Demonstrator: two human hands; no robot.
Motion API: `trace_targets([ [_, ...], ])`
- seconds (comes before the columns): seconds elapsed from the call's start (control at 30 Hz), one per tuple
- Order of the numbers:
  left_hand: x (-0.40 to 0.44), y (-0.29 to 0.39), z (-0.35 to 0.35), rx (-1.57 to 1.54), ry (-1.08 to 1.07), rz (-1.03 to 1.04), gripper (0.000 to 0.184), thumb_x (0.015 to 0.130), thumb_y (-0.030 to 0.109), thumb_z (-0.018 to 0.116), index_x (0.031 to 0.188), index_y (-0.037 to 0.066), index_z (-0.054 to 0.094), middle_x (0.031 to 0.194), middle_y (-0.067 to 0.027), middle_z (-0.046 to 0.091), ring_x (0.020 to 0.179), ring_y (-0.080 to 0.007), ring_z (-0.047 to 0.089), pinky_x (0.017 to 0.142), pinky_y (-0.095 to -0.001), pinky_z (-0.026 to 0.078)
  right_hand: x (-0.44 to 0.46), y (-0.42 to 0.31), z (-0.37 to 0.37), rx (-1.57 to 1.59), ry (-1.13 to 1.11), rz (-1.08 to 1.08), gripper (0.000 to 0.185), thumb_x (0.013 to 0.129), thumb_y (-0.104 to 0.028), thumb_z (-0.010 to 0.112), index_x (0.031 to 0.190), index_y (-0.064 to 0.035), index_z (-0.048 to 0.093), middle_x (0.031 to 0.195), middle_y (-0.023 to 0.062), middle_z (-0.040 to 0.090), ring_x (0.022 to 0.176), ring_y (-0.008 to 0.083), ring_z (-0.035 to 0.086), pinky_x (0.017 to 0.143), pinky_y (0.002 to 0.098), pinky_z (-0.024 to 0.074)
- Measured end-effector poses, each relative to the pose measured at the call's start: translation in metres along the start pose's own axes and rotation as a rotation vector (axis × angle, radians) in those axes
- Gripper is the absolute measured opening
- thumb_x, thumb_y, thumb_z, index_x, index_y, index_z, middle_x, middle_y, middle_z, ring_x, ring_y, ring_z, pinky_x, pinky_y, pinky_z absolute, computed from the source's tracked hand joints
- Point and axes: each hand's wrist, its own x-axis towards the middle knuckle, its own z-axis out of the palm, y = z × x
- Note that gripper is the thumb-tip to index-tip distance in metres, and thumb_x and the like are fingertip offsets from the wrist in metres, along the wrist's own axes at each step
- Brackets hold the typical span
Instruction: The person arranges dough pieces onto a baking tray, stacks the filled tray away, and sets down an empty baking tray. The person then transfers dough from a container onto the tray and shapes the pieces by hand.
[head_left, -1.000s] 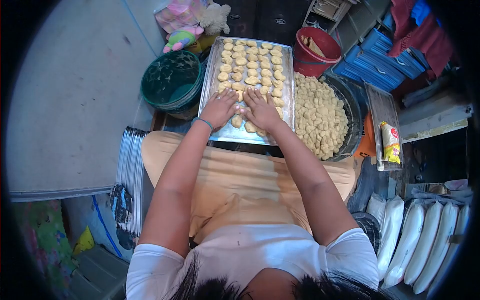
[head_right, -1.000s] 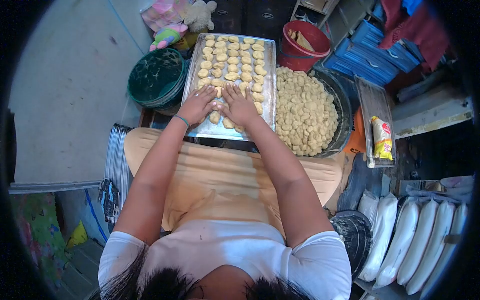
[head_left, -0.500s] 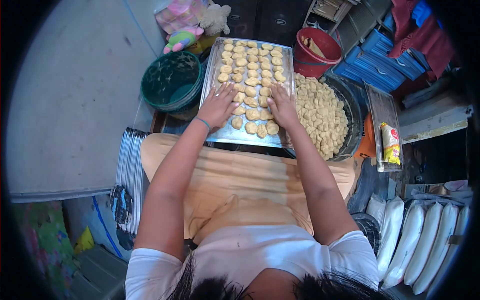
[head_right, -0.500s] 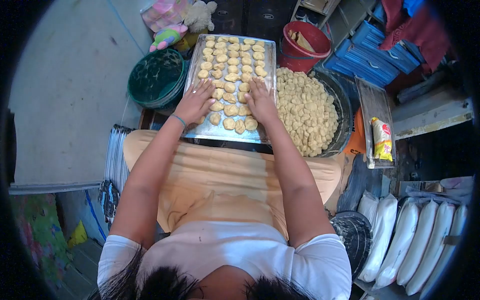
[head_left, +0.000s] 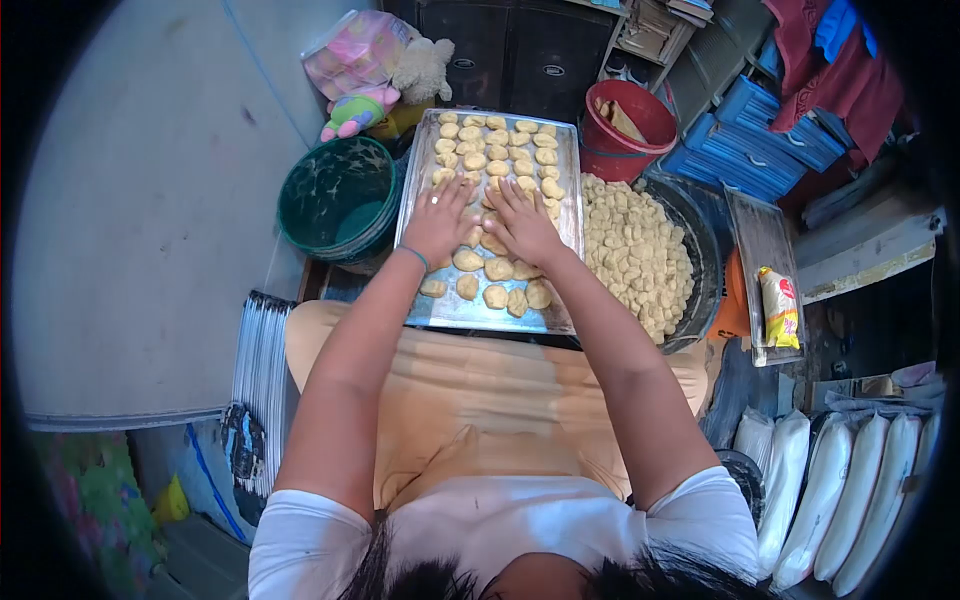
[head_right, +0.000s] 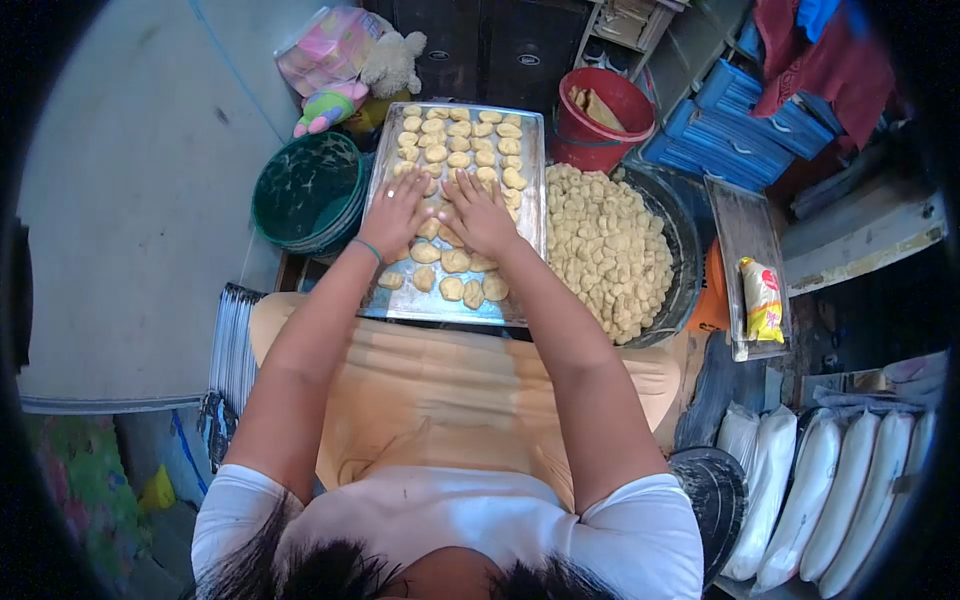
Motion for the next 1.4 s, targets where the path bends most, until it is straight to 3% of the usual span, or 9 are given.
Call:
trace_targets([
  [0.23, 0.006, -0.042, 0.025, 0.012, -0.096, 0.109, 0.062, 0.103, 0.039, 0.035, 0.153, 0.005, 0.023, 0.159, -0.0144, 0.022, 0.148, -0.0299, 0.017, 0.119, -0.0474, 0.015, 0.032, -0.008, 0.017, -0.168, -0.114, -0.095, 0.073, 0.097, -0.062, 0.029, 0.155, -0.0183, 0.020, 0.161, 0.0050, 0.021, 0.149, 0.0245, 0.018, 0.119, 0.0567, 0.0016],
  [0.4, -0.001, -0.049, 0.026, 0.020, -0.077, 0.159, 0.062, 0.102, 0.044, 0.034, 0.151, 0.006, 0.028, 0.161, -0.0132, 0.019, 0.149, -0.0284, 0.014, 0.120, -0.0485, 0.012, 0.025, -0.019, 0.006, -0.136, -0.135, -0.073, 0.076, 0.097, -0.062, 0.032, 0.156, -0.0165, 0.018, 0.161, 0.0072, 0.020, 0.149, 0.0283, 0.015, 0.117, 0.0594, -0.0016],
  [0.5, -0.004, -0.056, -0.006, 0.133, 0.004, 0.014, 0.058, 0.103, 0.038, 0.036, 0.152, 0.010, 0.027, 0.161, -0.0147, 0.017, 0.149, -0.0331, 0.014, 0.119, -0.0499, 0.011, 0.006, -0.044, 0.009, -0.098, 0.044, -0.166, 0.073, 0.096, -0.060, 0.037, 0.154, -0.0160, 0.026, 0.161, 0.0072, 0.022, 0.149, 0.0278, 0.017, 0.116, 0.0617, 0.0003],
  [0.53, -0.011, -0.054, -0.030, 0.067, 0.060, -0.047, 0.053, 0.103, 0.040, 0.036, 0.148, 0.011, 0.039, 0.160, -0.0150, 0.019, 0.149, -0.0343, 0.014, 0.119, -0.0502, 0.009, -0.005, -0.062, 0.003, -0.092, 0.008, -0.189, 0.068, 0.097, -0.054, 0.040, 0.153, -0.0161, 0.028, 0.160, 0.0063, 0.023, 0.149, 0.0287, 0.017, 0.115, 0.0650, 0.0009],
  [0.73, -0.062, -0.064, -0.099, -0.380, 0.296, -0.225, 0.054, 0.103, 0.043, 0.036, 0.138, 0.006, 0.053, 0.158, -0.0168, 0.026, 0.149, -0.0338, 0.015, 0.119, -0.0479, 0.006, -0.037, -0.108, 0.034, -0.215, -0.059, -0.165, 0.058, 0.100, -0.047, 0.036, 0.150, -0.0164, 0.035, 0.159, 0.0018, 0.026, 0.148, 0.0244, 0.018, 0.111, 0.0716, 0.0014],
  [0.87, -0.073, -0.078, -0.075, -0.577, 0.159, -0.389, 0.060, 0.103, 0.048, 0.032, 0.136, 0.003, 0.053, 0.156, -0.0188, 0.030, 0.147, -0.0361, 0.018, 0.118, -0.0501, 0.010, -0.045, -0.115, 0.044, -0.257, -0.035, -0.133, 0.056, 0.100, -0.045, 0.038, 0.149, -0.0166, 0.038, 0.158, 0.0001, 0.028, 0.148, 0.0239, 0.019, 0.110, 0.0728, 0.0010],
  [1.0, -0.061, -0.072, -0.082, -0.540, 0.118, -0.322, 0.062, 0.102, 0.051, 0.031, 0.137, 0.005, 0.053, 0.155, -0.0182, 0.031, 0.147, -0.0362, 0.019, 0.118, -0.0518, 0.011, -0.043, -0.122, 0.022, -0.158, -0.081, -0.097, 0.053, 0.099, -0.045, 0.042, 0.145, -0.0190, 0.045, 0.158, 0.0033, 0.029, 0.148, 0.0289, 0.019, 0.110, 0.0728, 0.0009],
  [1.13, -0.049, -0.088, -0.070, -0.523, 0.021, -0.360, 0.062, 0.101, 0.052, 0.031, 0.138, 0.007, 0.052, 0.154, -0.0173, 0.033, 0.146, -0.0364, 0.020, 0.118, -0.0534, 0.012, -0.007, -0.093, 0.023, 0.031, 0.110, -0.012, 0.047, 0.099, -0.044, 0.044, 0.140, -0.0247, 0.051, 0.159, 0.0091, 0.025, 0.148, 0.0346, 0.016, 0.108, 0.0749, 0.0004],
  [1.4, -0.035, -0.099, -0.065, -0.503, -0.098, -0.376, 0.060, 0.101, 0.053, 0.028, 0.138, 0.013, 0.053, 0.152, -0.0184, 0.036, 0.145, -0.0368, 0.025, 0.117, -0.0547, 0.017, 0.024, -0.080, 0.028, -0.246, -0.001, 0.052, 0.043, 0.098, -0.045, 0.045, 0.138, -0.0296, 0.054, 0.160, 0.0074, 0.022, 0.149, 0.0319, 0.014, 0.106, 0.0769, 0.0004],
])
